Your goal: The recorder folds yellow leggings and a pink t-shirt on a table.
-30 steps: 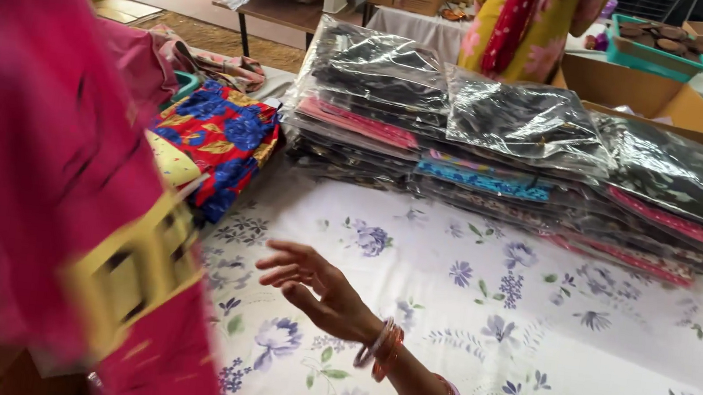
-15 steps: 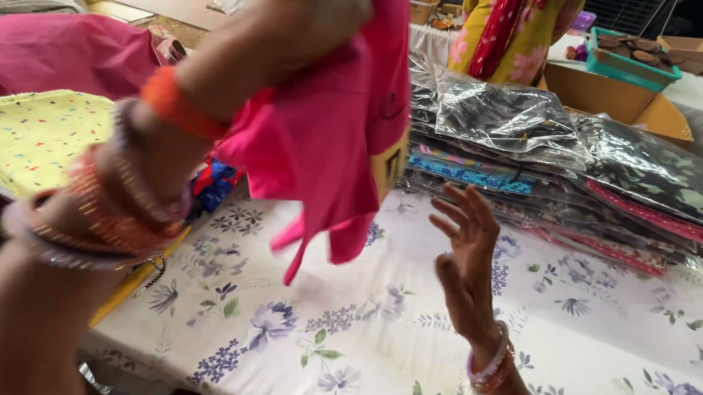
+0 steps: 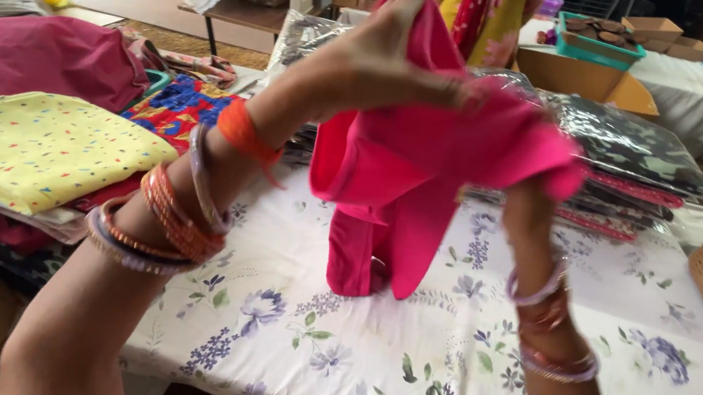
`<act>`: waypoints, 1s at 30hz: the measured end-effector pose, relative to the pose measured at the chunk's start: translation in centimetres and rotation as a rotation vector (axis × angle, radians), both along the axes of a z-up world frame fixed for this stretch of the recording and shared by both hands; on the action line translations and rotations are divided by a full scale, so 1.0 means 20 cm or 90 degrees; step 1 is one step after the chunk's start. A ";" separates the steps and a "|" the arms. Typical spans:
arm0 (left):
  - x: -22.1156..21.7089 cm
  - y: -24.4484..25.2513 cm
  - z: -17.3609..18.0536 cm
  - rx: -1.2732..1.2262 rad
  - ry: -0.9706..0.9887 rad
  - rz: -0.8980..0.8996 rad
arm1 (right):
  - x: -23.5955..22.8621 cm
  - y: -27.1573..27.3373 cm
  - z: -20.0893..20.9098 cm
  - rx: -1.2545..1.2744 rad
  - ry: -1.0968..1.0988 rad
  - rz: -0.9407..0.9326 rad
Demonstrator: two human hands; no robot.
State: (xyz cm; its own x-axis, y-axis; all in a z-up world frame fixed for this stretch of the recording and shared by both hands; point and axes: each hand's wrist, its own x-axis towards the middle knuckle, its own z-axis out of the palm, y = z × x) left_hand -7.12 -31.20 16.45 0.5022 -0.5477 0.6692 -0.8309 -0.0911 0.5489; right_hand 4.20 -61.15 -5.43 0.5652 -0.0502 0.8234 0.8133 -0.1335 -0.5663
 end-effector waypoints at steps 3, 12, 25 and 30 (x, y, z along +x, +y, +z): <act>0.05 0.05 -0.21 0.367 -0.325 0.415 | -0.18 -0.12 0.43 0.371 0.050 0.359; -0.07 -0.30 -1.05 -0.110 -0.244 0.332 | 0.13 -0.52 0.17 -0.050 -0.150 -0.032; 0.35 -0.35 -1.28 -0.368 0.163 0.091 | -0.11 -1.62 -0.12 -0.228 -0.112 -0.255; 0.24 -0.31 -0.91 -0.203 -0.014 0.240 | -0.39 -1.91 -0.06 -0.289 -0.100 -0.347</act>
